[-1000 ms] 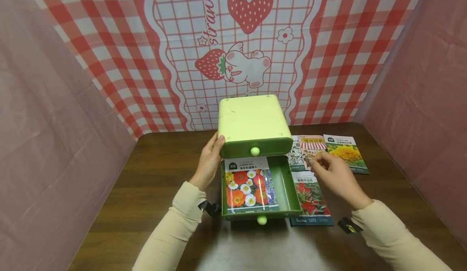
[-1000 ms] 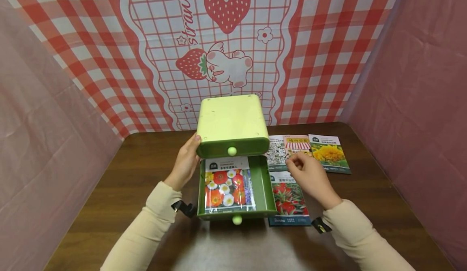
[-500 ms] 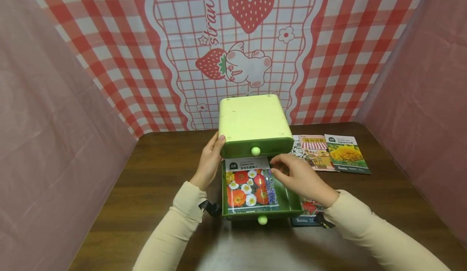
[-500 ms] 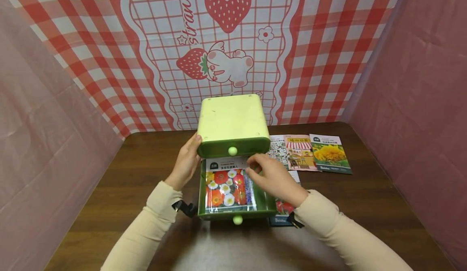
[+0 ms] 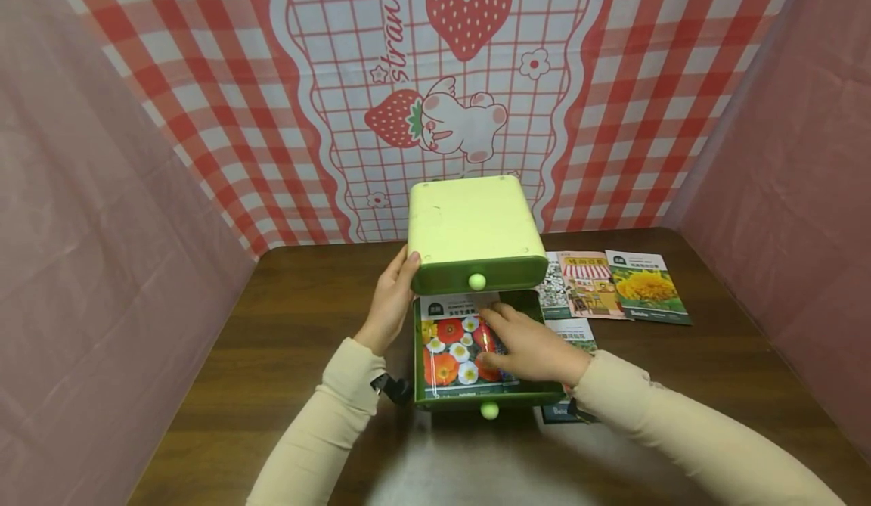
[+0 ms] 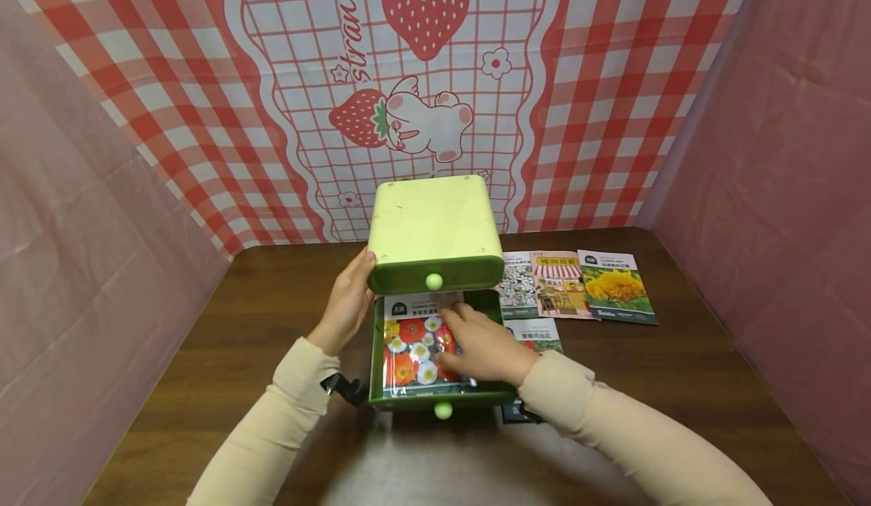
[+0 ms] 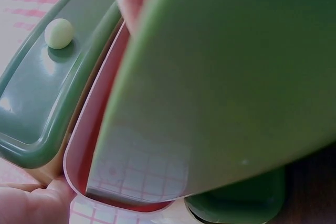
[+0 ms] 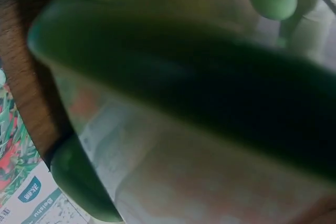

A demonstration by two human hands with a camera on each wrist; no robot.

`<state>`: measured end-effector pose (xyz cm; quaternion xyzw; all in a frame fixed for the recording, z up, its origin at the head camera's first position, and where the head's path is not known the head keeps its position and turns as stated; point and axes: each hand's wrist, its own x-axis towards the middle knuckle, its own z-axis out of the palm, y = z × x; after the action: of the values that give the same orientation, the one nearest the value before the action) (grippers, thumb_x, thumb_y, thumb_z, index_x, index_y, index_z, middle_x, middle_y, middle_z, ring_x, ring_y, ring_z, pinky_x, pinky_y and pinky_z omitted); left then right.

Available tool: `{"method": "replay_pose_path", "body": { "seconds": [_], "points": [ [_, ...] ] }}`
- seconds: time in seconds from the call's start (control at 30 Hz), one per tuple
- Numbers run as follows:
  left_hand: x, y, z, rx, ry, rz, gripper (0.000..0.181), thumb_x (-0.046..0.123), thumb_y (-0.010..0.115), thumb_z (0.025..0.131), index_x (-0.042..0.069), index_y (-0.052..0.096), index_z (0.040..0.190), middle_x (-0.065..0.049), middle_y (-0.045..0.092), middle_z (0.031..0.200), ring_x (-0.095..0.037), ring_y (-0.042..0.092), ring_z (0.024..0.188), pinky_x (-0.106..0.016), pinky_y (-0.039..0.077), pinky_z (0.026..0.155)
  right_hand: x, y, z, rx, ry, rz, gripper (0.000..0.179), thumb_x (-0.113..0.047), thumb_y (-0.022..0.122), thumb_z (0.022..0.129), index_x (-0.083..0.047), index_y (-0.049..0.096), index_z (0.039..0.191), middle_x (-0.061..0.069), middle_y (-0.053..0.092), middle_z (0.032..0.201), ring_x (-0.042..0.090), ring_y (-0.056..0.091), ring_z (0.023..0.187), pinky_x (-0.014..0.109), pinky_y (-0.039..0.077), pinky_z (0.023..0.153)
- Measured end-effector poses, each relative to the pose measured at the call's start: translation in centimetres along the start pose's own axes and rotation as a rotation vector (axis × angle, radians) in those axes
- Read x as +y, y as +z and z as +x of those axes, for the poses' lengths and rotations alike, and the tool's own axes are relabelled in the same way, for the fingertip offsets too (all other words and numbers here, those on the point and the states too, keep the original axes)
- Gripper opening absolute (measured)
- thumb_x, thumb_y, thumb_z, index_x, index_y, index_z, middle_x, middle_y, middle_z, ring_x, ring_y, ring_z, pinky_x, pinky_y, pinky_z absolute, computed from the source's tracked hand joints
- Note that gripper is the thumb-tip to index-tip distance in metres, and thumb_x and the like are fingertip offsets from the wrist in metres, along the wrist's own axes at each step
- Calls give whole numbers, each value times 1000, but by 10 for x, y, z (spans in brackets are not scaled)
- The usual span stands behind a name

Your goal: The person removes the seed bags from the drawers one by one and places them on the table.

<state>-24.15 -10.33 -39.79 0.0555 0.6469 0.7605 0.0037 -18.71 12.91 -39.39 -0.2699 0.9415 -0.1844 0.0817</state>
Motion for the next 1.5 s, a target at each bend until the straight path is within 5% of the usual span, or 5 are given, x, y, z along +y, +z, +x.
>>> {"method": "replay_pose_path", "body": {
  "seconds": [0.23,0.5,1.07,1.5],
  "points": [
    [0,0,0,1,-3,3,67,42,49,101,13,24,156,-14,48,147,-8,60,98,-25,51,86,-2,9,1,-49,-4,-140,86,-45,71,87,-1,35,151,32,32,152,51,34,138,59,35,111],
    [1,0,-1,-2,-1,9,65,42,48,101,14,26,156,-14,51,144,-8,61,97,-26,50,86,-2,16,-1,-60,-28,-183,93,-48,72,85,0,30,152,34,21,156,52,26,142,59,29,115],
    [2,1,-1,8,-6,25,66,42,47,102,13,24,156,-10,40,153,-9,56,101,-24,48,83,-3,18,1,-53,-75,-92,89,-41,74,85,3,33,150,32,18,157,49,22,144,58,29,116],
    [1,0,-2,-8,13,9,64,41,47,102,14,26,156,-13,47,148,-10,60,101,-27,51,88,-1,18,-1,-6,-51,43,83,-35,71,88,1,32,151,29,18,159,46,25,144,56,34,113]
  ]
}}
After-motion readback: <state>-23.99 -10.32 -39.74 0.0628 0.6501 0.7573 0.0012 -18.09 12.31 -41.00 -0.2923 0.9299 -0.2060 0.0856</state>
